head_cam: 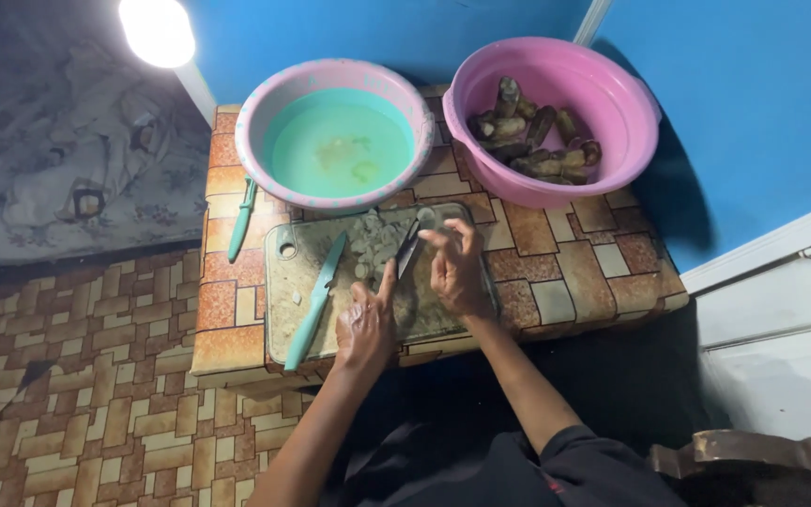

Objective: Slicing peeled plantains into small pieces on a cutting board using a knife.

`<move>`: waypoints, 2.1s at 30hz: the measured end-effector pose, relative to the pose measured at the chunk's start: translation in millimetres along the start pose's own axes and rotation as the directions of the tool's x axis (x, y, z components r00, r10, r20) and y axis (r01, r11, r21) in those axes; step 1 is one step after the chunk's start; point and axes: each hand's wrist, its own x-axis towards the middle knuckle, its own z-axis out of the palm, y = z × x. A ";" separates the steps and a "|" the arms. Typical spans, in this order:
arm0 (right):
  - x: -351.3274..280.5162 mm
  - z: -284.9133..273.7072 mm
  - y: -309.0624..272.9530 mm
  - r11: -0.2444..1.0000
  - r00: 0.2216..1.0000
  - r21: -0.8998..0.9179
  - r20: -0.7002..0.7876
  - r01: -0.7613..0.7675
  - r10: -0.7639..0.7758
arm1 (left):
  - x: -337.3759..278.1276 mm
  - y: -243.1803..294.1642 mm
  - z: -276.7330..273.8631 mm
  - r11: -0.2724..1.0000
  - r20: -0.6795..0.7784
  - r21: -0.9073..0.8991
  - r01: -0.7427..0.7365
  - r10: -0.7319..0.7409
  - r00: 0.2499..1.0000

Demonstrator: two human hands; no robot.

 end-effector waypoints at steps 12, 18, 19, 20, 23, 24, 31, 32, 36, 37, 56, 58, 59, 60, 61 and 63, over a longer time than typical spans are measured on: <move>26.0 43.6 30.7 0.953 0.929 -0.091 0.267 0.288 -0.256 | -29.8 -40.5 2.0 0.999 -0.067 0.022 0.026 -0.024 0.997; 26.8 56.0 112.0 0.980 0.863 -0.163 0.472 -0.115 0.179 | -42.9 -67.4 -10.9 0.913 0.195 -0.392 0.112 -0.037 0.980; 30.2 62.5 114.6 0.979 0.863 -0.166 0.471 -0.116 0.182 | -47.4 -64.7 -18.7 0.913 0.196 -0.393 0.110 -0.033 0.980; 34.4 69.9 116.6 0.961 0.815 -0.261 0.536 -0.087 0.219 | -52.2 -62.5 -26.7 0.862 0.169 -0.497 0.102 -0.019 0.985; 35.8 92.5 126.3 0.930 0.750 -0.365 0.626 0.038 0.215 | -60.8 -66.9 -19.4 0.761 0.069 -0.648 0.033 0.015 0.998; 36.1 100.9 130.1 0.919 0.737 -0.374 0.655 0.124 0.167 | -61.8 -70.5 -12.2 0.721 -0.010 -0.692 -0.033 0.035 0.999; 69.0 53.2 61.2 0.937 0.700 -0.337 0.646 -0.096 0.304 | -75.7 -80.7 -23.4 0.687 0.066 -0.723 0.071 -0.034 0.997; 71.0 55.8 70.8 0.915 0.653 -0.394 0.671 -0.089 0.353 | -76.4 -81.2 -23.5 0.689 0.035 -0.724 0.042 -0.025 0.999; 6.5 169.9 249.7 0.545 0.550 -0.476 0.835 0.690 0.033 | -80.3 -80.2 -23.1 0.677 0.012 -0.736 0.024 -0.023 1.000; 25.4 155.8 210.2 0.544 0.549 -0.475 0.835 0.692 0.029 | -79.1 -79.1 -23.4 0.677 0.010 -0.736 0.025 -0.026 1.000; 49.1 -14.7 39.3 0.946 0.787 -0.007 0.552 -0.325 0.275 | -27.8 -10.2 13.6 0.872 0.357 -0.471 0.132 0.052 0.933; 43.6 -10.1 40.4 0.907 0.787 0.044 0.516 -0.419 0.339 | -18.4 -15.2 24.1 0.889 0.357 -0.442 0.122 0.050 0.933; 39.1 -5.9 41.9 0.869 0.764 0.072 0.516 -0.490 0.388 | -17.5 -18.2 21.5 0.893 0.353 -0.428 0.141 0.022 0.935; 35.3 -0.7 42.8 0.825 0.738 0.102 0.517 -0.556 0.434 | -16.2 -22.0 18.4 0.896 0.348 -0.413 0.161 -0.008 0.937; 36.3 -1.5 36.9 0.823 0.738 0.105 0.518 -0.558 0.434 | -18.0 -17.9 7.0 0.898 0.349 -0.410 0.162 -0.010 0.937; 36.8 -3.9 24.9 0.810 0.741 0.079 0.462 -0.582 0.487 | -22.6 -9.3 -14.8 0.888 0.391 -0.426 0.175 0.006 0.920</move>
